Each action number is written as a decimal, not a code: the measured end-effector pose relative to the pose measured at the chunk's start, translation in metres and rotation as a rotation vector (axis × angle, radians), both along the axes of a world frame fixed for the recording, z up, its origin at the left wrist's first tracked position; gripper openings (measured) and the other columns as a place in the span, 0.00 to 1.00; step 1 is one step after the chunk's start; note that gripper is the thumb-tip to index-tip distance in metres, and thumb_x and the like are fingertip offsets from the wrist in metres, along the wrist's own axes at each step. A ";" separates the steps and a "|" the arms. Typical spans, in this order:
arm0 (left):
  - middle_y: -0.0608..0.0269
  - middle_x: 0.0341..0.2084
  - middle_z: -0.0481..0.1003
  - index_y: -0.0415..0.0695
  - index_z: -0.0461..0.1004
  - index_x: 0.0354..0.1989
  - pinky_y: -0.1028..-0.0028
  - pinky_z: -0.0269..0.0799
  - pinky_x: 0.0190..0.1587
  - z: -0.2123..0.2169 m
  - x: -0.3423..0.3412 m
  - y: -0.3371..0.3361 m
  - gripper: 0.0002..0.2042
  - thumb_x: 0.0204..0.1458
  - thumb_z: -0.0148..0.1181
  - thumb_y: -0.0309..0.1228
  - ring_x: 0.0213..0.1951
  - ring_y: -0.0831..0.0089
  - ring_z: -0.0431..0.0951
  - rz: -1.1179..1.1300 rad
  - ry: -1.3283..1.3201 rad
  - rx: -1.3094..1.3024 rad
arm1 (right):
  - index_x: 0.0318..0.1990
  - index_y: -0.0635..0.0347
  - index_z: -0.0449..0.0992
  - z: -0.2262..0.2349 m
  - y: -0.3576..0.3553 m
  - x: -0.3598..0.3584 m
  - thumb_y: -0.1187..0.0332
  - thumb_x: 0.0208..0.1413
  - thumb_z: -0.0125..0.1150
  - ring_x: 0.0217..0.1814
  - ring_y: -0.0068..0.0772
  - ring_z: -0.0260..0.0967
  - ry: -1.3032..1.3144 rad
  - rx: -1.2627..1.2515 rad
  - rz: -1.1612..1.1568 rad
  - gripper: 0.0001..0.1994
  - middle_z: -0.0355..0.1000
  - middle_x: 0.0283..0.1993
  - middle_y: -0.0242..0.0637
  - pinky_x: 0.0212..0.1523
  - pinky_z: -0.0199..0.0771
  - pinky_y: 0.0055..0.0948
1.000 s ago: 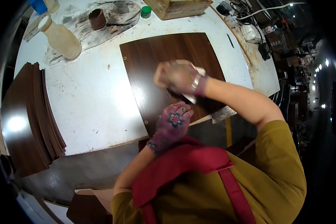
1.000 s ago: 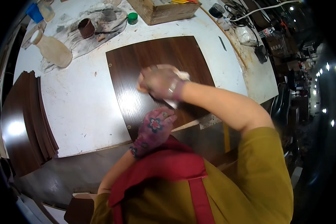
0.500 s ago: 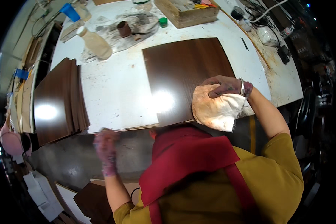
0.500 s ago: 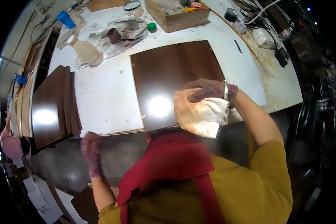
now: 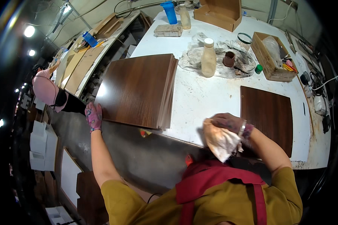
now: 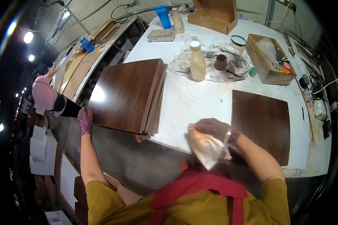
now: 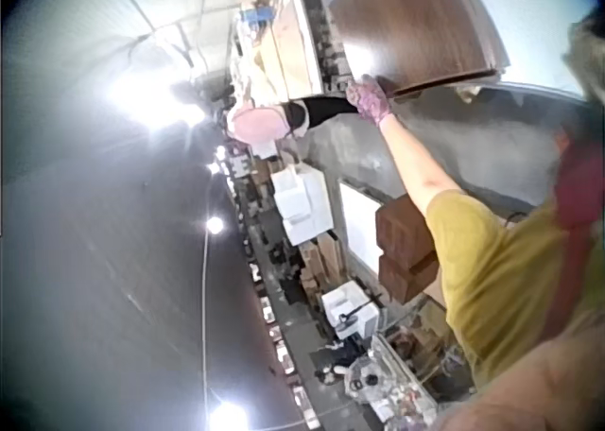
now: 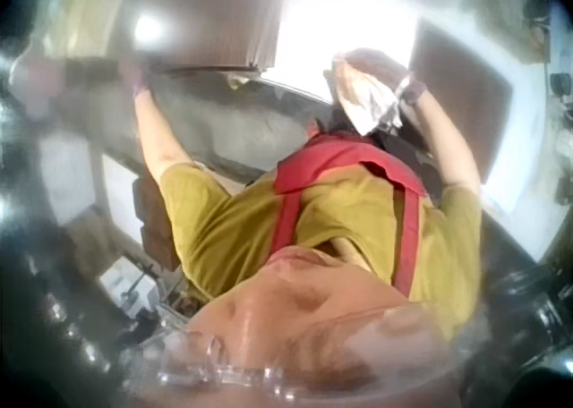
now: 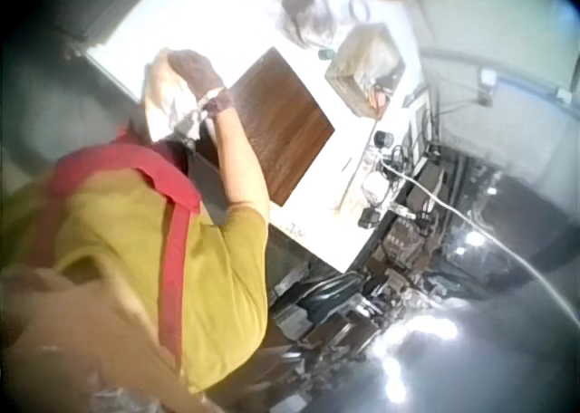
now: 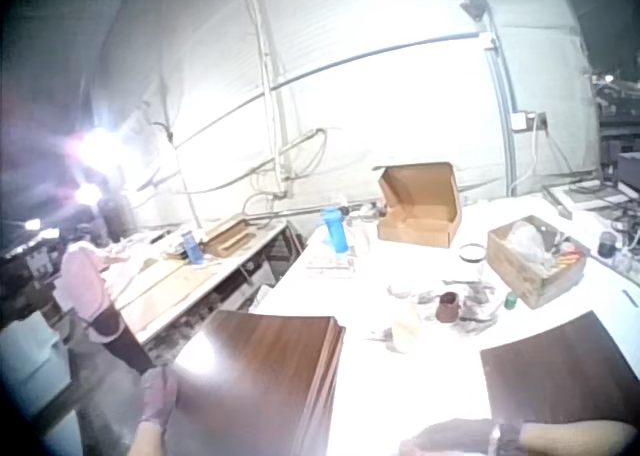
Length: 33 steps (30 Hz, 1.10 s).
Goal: The person wipes rectangular wood panels with a cloth, applies liquid from a bottle to the cloth, and stacks the finished panels on a table.
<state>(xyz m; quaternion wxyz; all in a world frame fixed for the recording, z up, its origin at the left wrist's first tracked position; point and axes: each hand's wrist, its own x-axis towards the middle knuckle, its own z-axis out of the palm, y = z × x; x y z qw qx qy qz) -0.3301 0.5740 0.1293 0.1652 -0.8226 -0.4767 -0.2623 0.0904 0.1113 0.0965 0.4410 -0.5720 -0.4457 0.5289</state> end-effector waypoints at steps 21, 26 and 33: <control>0.41 0.66 0.58 0.26 0.55 0.66 0.61 0.53 0.69 0.078 -0.008 -0.085 0.31 0.65 0.48 0.42 0.67 0.53 0.59 0.046 -0.821 -1.183 | 0.54 0.67 0.75 0.028 0.159 -0.046 0.38 0.45 0.68 0.50 0.35 0.74 -0.181 0.114 -0.023 0.40 0.78 0.48 0.46 0.51 0.72 0.29; 0.43 0.63 0.62 0.30 0.61 0.64 0.62 0.57 0.67 0.099 -0.043 -0.166 0.31 0.61 0.52 0.44 0.62 0.53 0.63 -0.158 -0.666 -0.911 | 0.56 0.67 0.72 0.035 0.087 -0.076 0.45 0.47 0.70 0.47 0.37 0.75 0.019 0.229 -0.177 0.37 0.77 0.49 0.43 0.49 0.74 0.30; 0.53 0.58 0.68 0.40 0.67 0.60 0.65 0.64 0.60 0.068 -0.056 -0.279 0.26 0.61 0.46 0.47 0.59 0.63 0.67 -0.281 -0.798 -1.114 | 0.44 0.62 0.74 0.088 -0.146 -0.042 0.57 0.48 0.72 0.41 0.22 0.69 0.077 0.138 -0.171 0.22 0.72 0.37 0.32 0.40 0.72 0.26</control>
